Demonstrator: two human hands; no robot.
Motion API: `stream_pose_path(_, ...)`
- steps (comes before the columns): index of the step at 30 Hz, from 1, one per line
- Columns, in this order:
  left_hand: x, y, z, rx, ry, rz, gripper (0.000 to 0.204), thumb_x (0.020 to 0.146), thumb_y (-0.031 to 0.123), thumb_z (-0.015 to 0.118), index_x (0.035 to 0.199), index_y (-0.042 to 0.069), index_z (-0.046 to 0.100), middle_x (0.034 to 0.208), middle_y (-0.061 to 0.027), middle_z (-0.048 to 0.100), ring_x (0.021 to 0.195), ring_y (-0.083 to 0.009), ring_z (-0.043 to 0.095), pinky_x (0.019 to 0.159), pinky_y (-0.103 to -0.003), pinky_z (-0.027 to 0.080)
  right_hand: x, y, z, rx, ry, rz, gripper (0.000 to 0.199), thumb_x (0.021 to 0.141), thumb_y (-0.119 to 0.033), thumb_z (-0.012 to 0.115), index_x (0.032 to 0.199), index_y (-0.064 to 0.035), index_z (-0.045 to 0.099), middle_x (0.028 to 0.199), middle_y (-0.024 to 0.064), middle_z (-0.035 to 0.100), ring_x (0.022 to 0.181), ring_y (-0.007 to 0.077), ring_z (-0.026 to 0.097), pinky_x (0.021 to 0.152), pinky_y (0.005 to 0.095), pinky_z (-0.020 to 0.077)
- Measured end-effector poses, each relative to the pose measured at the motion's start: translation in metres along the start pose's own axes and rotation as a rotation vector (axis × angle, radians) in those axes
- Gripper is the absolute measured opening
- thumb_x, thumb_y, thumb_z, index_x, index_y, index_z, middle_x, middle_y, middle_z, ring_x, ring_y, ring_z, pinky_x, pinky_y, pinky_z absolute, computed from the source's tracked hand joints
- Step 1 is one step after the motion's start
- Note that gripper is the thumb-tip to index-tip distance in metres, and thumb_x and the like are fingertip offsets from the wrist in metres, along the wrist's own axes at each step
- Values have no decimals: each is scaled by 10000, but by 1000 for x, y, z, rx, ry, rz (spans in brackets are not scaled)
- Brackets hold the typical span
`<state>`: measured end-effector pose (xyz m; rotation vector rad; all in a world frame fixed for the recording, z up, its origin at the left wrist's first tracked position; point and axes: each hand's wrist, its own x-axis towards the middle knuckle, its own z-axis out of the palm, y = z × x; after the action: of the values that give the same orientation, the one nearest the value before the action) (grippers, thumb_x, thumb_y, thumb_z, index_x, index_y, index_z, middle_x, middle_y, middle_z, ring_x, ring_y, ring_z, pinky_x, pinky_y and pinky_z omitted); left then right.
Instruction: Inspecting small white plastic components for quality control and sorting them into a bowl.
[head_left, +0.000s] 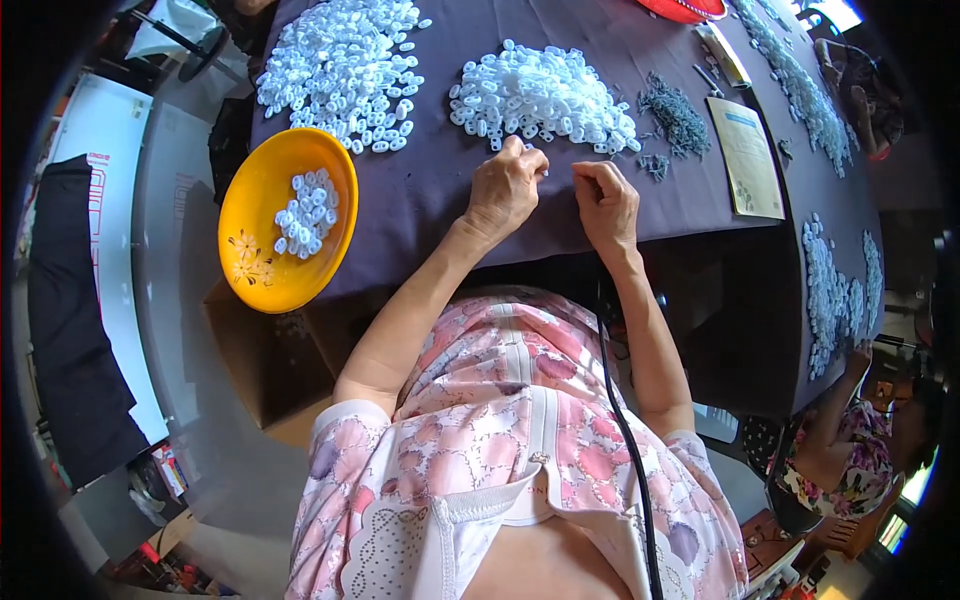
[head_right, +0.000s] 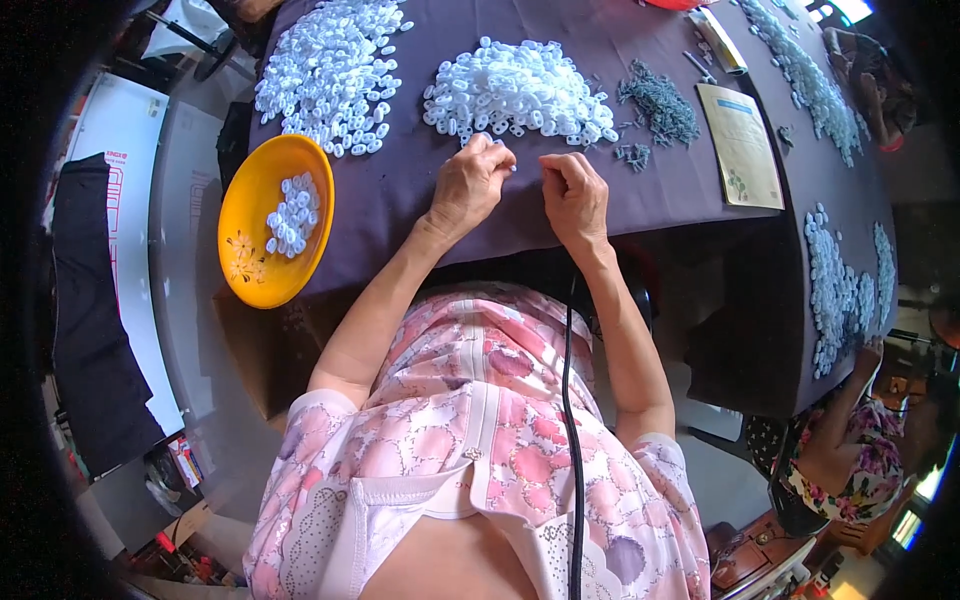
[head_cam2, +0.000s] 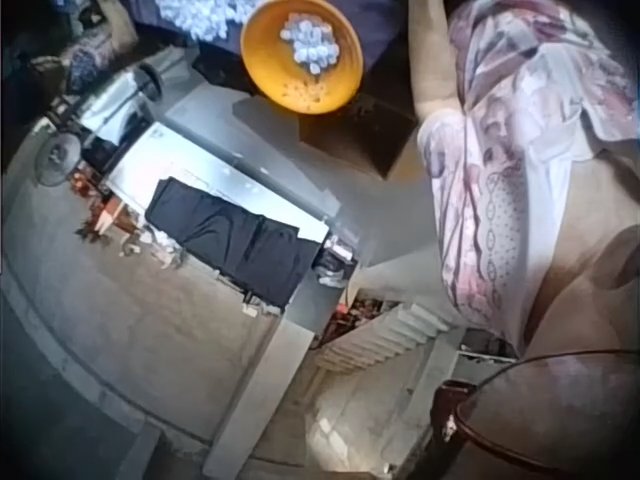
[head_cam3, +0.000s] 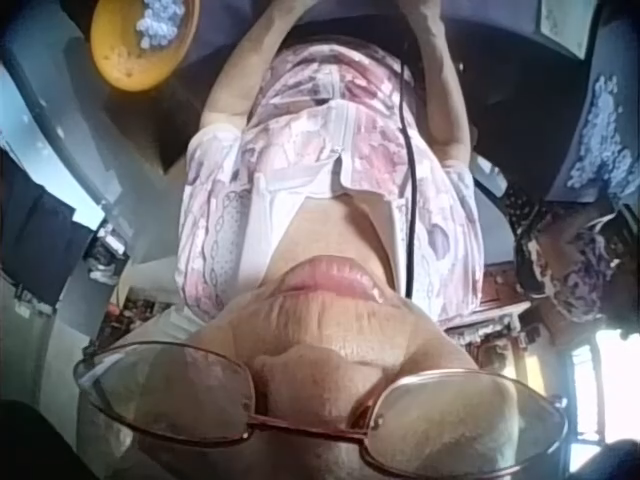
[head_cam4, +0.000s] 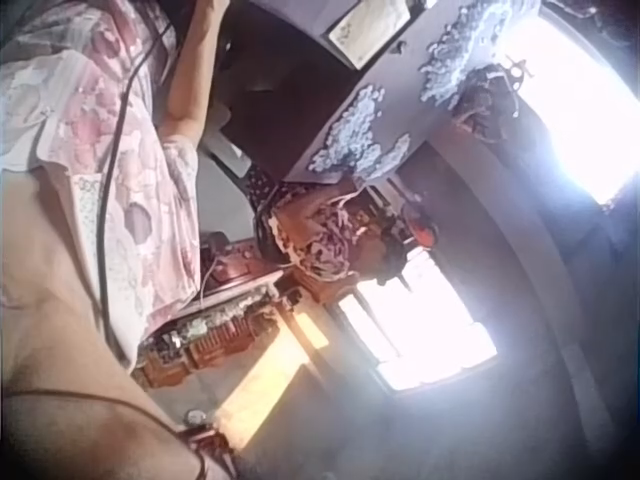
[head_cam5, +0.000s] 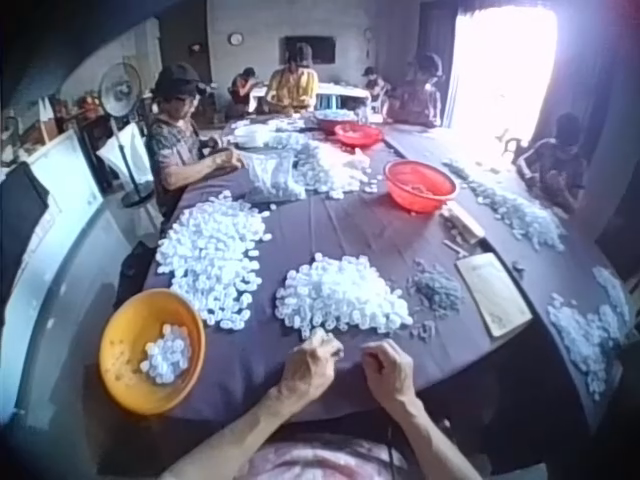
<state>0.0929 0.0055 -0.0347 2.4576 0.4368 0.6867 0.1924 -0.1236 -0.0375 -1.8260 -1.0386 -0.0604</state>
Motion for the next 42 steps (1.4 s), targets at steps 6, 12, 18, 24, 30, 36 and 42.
stream_pose_path(6,-21,3,-17,-659,-24,-450,66,788,54,624,842,17,612,695,-71,613,570,-134,583,482,-268,454,-7,-15,6,204,-79,99,102,781,48,570,851,-23,589,767,94,578,661,179,583,584,267,454)
stream_pose_path(12,-31,0,-22,-984,70,-587,25,822,45,611,823,21,604,648,-5,586,502,-60,545,394,-183,405,-10,-28,24,275,-137,55,95,785,56,575,850,-13,582,778,84,571,664,179,575,601,266,456)
stream_pose_path(18,-33,-3,-20,-1133,5,-617,117,816,51,631,914,-15,627,704,-41,625,548,-80,583,453,-193,477,-13,-24,26,295,-132,14,104,781,64,573,847,-16,585,794,81,580,688,186,584,618,269,460)
stream_pose_path(24,-37,-2,-20,-1091,1,-515,108,824,46,627,900,-29,636,720,-44,631,575,-78,589,468,-197,487,-12,-23,25,287,-125,-1,125,779,73,566,864,-14,594,802,77,585,715,181,592,626,264,459)
stream_pose_path(30,-37,4,-17,-773,26,-434,93,851,73,598,888,-1,640,700,-27,621,547,-70,576,425,-194,448,-18,-19,28,453,-103,213,141,789,54,584,906,-20,608,783,55,620,715,120,600,656,238,474)
stream_pose_path(36,-36,5,-16,-867,31,-524,99,851,70,597,884,-12,640,702,-32,624,530,-71,570,426,-196,455,-18,-20,28,430,-98,212,138,789,31,603,914,-25,609,760,45,631,704,104,610,644,235,481)
stream_pose_path(42,-35,5,-15,-835,9,-525,95,849,65,596,886,-11,641,707,-31,627,528,-67,563,435,-196,460,-18,-20,28,410,-118,184,125,783,39,603,890,-25,602,748,45,620,697,105,606,626,234,476)
